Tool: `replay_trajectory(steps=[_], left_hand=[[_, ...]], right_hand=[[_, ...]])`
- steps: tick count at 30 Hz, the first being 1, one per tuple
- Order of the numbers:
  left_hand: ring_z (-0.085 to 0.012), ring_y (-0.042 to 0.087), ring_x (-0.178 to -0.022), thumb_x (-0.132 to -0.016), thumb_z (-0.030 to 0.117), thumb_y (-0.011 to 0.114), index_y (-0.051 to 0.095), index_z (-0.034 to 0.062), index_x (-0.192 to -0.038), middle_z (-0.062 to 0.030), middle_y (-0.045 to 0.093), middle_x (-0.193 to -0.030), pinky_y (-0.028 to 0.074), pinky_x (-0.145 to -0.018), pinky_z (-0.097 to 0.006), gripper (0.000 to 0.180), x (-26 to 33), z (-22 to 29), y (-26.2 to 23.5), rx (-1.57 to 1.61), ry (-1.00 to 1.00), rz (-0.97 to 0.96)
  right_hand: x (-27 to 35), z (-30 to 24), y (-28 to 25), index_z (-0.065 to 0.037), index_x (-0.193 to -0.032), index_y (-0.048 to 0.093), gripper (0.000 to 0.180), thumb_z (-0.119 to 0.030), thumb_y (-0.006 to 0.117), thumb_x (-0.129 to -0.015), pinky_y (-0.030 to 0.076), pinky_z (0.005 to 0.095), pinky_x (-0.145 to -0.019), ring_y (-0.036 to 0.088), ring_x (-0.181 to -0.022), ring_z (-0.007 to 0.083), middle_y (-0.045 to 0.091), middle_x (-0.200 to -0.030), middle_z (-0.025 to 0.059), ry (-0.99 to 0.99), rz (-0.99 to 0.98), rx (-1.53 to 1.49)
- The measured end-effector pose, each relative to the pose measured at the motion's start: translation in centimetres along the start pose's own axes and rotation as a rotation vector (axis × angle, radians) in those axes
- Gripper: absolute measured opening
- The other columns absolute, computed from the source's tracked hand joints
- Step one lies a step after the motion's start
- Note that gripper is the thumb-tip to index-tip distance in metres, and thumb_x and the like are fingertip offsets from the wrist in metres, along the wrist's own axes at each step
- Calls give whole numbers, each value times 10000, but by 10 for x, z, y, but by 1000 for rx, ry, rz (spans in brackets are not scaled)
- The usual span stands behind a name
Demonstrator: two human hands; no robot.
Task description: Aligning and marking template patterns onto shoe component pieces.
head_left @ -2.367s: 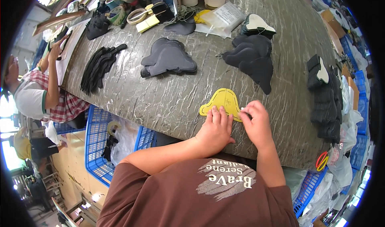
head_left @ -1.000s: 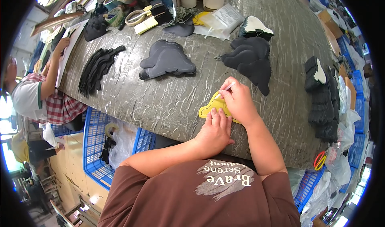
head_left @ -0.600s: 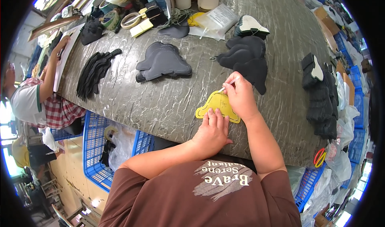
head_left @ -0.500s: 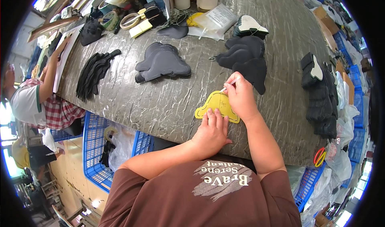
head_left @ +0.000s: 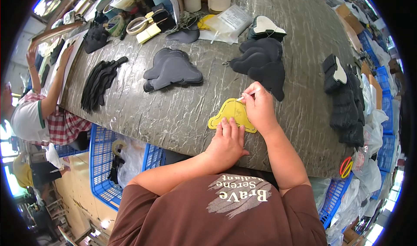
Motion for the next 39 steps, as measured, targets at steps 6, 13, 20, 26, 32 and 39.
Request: replay_trajectory(steps=[6,13,20,26,32,39], left_hand=[[-532,501,-1156,-847,562,549,534,-53,-1290,-376,500,-1249,442,-976,-526,758,1,1,-1,-7,-2,9],[-526,497,-1163,-855,558,544,528,-51,-1298,-381,488,-1261,441,-986,-514,753,0,1,-2,-11,0,-14],[-518,502,-1157,-849,560,551,543,-45,-1288,-377,491,-1259,444,-985,-507,747,0,1,-4,-34,7,-15],[-516,506,-1152,-846,560,554,555,-43,-1278,-375,498,-1248,445,-984,-504,742,0,1,-4,-37,12,0],[-520,506,-1150,-843,564,557,549,-52,-1280,-378,500,-1243,445,-982,-506,755,0,0,-4,-32,20,-9],[-525,505,-1149,-832,561,571,549,-55,-1279,-379,502,-1241,444,-983,-511,762,-1,0,-4,-29,22,-1]], right_hand=[[8,5,-7,4,-847,508,100,31,604,-852,491,365,-609,632,-661,282,612,-750,152,69,46,-39],[33,11,-20,-8,-869,534,90,34,611,-848,496,345,-606,634,-668,261,629,-759,136,7,93,42],[49,6,-23,-16,-877,553,81,24,620,-854,503,328,-616,643,-688,253,648,-793,125,-13,140,-6],[45,3,-23,-18,-866,563,72,21,623,-858,508,329,-625,648,-701,259,654,-815,124,-35,118,-22],[59,2,-27,-19,-875,562,80,35,614,-849,506,339,-623,645,-714,284,653,-830,127,-8,111,0],[80,-7,-34,-14,-869,548,91,49,611,-849,512,335,-634,646,-717,282,647,-839,134,-42,128,63]])
Point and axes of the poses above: each hand's wrist, its own x-axis away from the middle knuckle, its own y-axis out of the palm, z = x × y, the point moved 5 cm from there along -x, towards the middle knuckle
